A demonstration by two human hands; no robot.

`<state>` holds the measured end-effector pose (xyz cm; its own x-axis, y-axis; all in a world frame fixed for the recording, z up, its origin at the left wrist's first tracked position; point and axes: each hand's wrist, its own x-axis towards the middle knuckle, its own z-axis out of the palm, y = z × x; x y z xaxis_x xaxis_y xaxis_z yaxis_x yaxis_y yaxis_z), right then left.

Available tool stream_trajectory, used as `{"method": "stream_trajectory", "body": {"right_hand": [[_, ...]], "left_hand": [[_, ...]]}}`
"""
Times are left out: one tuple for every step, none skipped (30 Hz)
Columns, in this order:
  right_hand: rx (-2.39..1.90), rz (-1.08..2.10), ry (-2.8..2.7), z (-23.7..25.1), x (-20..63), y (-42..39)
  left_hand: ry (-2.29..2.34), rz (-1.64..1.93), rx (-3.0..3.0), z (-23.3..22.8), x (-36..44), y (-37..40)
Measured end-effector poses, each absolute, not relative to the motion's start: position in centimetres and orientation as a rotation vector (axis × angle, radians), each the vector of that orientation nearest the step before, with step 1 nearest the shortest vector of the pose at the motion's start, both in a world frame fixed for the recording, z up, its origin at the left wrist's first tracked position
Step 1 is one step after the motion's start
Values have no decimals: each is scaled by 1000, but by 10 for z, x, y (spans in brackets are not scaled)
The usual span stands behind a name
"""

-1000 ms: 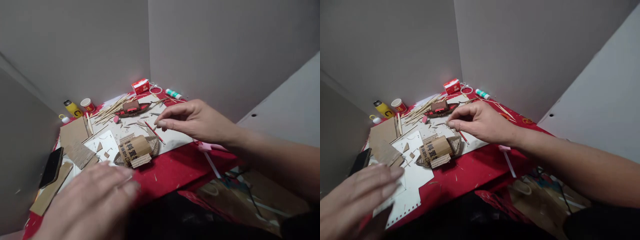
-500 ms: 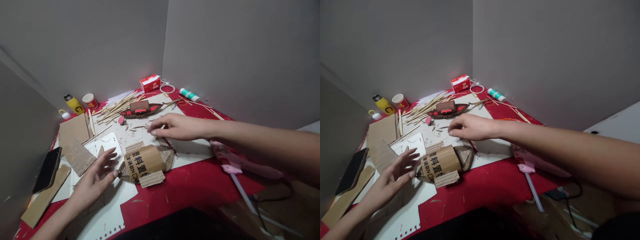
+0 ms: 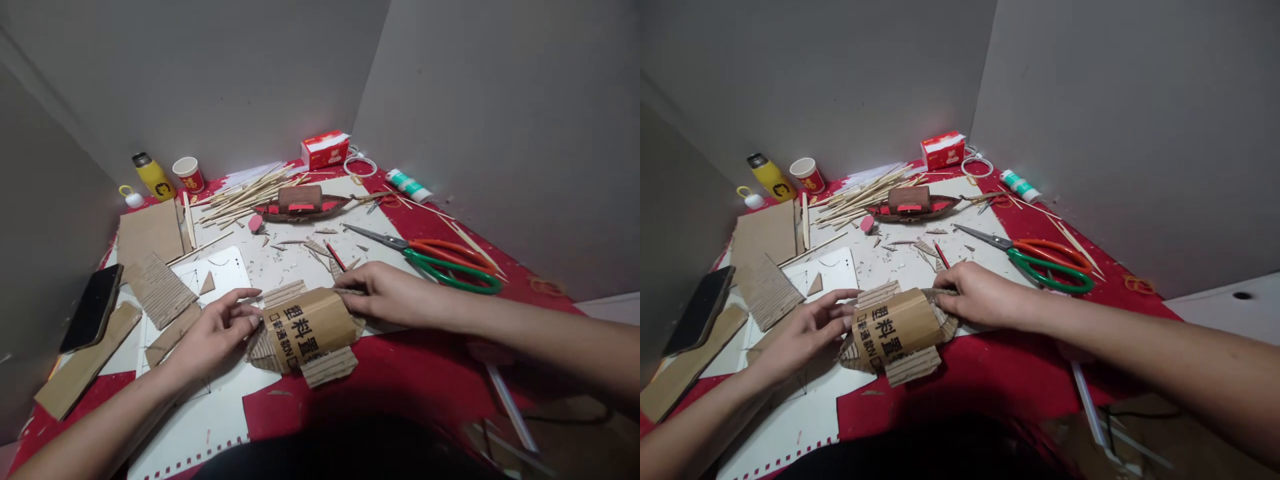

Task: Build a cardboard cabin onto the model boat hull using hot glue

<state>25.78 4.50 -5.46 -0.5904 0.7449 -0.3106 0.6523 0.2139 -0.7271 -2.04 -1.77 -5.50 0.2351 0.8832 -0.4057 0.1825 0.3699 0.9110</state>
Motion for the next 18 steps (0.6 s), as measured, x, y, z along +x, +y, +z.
{"method": "stream_trajectory", "body": {"right_hand": [[-1381,1387,-2294,-56,257,45],[-1398,1440,-2223,-57,257,45],[-1418,1493,-2148,-58,257,45],[-1440,1545,-2070,-58,256,45],[-1462,1595,-1994,-59,255,45],[-1480,1636,-1927,-60,253,45],[-1492,1665,-1868,-60,251,45],[-1501,1679,-1821,-61,249,44],[-1510,1682,-1784,-62,246,43],[-1519,1677,-1754,-63,243,42],[-1524,1679,-1731,-63,240,41],[-1527,1686,-1715,-64,238,39],[-1528,1692,-1707,-65,235,38],[-1526,1696,-1706,-66,233,36],[-1525,1696,-1711,-66,231,35],[-1525,1691,-1720,-66,230,34],[-1527,1687,-1731,-66,228,33],[-1528,1686,-1739,-65,227,32]], "left_hand": [[1249,660,1095,-55,-21,-18],[1237,672,1074,-54,-22,-19],[1229,698,1051,-54,-23,-19],[1218,736,1023,-53,-24,-19],[1201,775,987,-52,-24,-20],[1177,813,939,-51,-25,-20],[1146,844,883,-50,-25,-21],[1113,863,828,-50,-24,-22],[1081,872,785,-50,-23,-23],[1061,881,757,-50,-22,-24],[1048,892,744,-51,-20,-25],[1039,900,743,-52,-19,-26],[1036,900,749,-54,-18,-27],[1039,899,756,-55,-18,-27],[1043,896,758,-57,-18,-27],[1046,895,757,-58,-18,-27],[1048,899,755,-60,-19,-26],[1055,910,753,-61,-19,-25]]}}
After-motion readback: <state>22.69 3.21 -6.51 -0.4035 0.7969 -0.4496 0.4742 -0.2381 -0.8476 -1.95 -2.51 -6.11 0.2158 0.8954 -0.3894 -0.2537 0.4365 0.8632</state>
